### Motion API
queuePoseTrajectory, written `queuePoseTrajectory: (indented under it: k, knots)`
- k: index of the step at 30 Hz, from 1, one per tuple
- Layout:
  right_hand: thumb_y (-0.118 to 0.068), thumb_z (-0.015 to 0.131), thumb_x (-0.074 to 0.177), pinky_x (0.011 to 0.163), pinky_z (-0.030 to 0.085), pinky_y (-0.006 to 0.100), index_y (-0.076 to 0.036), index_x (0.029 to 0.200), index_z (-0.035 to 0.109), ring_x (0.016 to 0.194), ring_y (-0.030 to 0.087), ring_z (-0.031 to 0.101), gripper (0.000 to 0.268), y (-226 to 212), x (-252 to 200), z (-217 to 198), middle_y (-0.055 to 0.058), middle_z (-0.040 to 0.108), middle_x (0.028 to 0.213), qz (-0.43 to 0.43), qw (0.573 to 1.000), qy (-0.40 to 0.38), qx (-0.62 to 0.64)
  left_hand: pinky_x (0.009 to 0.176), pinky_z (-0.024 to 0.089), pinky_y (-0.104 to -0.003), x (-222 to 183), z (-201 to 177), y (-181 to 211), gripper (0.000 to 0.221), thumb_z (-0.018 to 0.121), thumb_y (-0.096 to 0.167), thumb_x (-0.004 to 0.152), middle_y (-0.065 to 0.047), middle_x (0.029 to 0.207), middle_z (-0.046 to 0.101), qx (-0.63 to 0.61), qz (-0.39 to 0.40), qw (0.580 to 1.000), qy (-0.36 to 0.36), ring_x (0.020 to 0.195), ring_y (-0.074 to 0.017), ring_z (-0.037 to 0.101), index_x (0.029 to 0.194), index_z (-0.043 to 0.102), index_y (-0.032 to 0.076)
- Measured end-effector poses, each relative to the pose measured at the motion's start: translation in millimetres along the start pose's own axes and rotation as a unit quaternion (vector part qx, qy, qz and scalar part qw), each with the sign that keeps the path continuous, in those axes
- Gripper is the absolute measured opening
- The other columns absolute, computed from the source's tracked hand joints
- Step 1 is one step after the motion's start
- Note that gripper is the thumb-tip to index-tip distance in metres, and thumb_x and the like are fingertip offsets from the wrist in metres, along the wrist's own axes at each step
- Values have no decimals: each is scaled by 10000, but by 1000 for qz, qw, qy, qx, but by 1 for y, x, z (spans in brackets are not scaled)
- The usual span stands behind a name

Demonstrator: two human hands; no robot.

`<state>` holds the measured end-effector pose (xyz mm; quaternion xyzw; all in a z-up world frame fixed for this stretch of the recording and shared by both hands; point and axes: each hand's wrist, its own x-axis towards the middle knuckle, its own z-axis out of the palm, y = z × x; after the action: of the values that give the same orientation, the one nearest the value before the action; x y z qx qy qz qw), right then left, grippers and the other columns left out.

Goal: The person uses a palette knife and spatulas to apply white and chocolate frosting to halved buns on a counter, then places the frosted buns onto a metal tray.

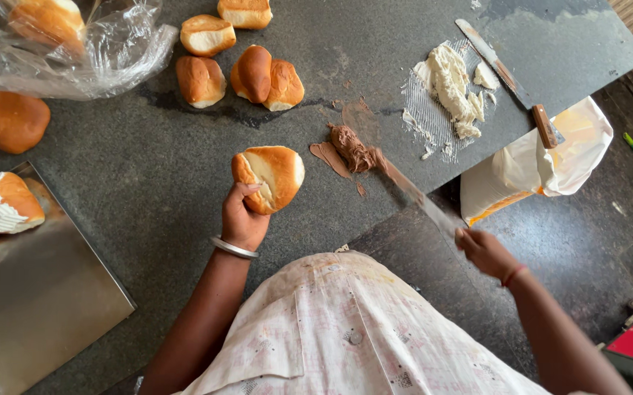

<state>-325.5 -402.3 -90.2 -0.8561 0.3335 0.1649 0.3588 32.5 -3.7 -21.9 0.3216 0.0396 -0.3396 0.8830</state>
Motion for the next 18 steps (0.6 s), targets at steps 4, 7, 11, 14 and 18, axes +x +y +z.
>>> queuePoseTrajectory:
  k: [4,7,11,14,18]
  knots:
    - [-473,369,1086,433,338,305,8,962,631,445,126,354,562,-24,-44,17,-4,386,577,74,962,-23,261,1132,432,-459,-3,4,8,681,626,168,805,-108,1344,564,0,7,1000,5,1313,-275,541,1454,463,45]
    - [-399,399,1070,417,296,272,-16,1090,635,457,81,297,450,-88,-52,17,-32,341,592,12,933,-21,358,1117,443,-461,12,14,16,671,624,162,808,-105,1349,571,-7,4,1000,-2,1306,-271,547,1453,469,63]
    - [-348,404,1068,431,308,251,-43,1218,645,468,69,320,416,-174,-42,8,-39,376,605,-82,931,-41,354,1108,465,-463,37,38,24,641,636,128,850,-105,1355,554,6,38,998,-50,1304,-265,535,1462,461,59]
    - [-334,435,1059,442,322,247,-38,1276,631,495,65,336,417,-216,-34,4,-46,395,626,-149,919,-81,357,1103,467,-433,41,60,33,688,633,113,836,-83,1355,526,37,47,995,-74,1302,-244,522,1490,421,118]
    - [-330,470,1048,453,319,268,-58,1243,665,517,78,336,387,-236,-29,3,-37,397,633,-165,941,-78,285,1124,455,-406,34,69,34,708,633,109,858,-75,1391,502,45,88,992,-74,1330,-224,506,1515,370,116]
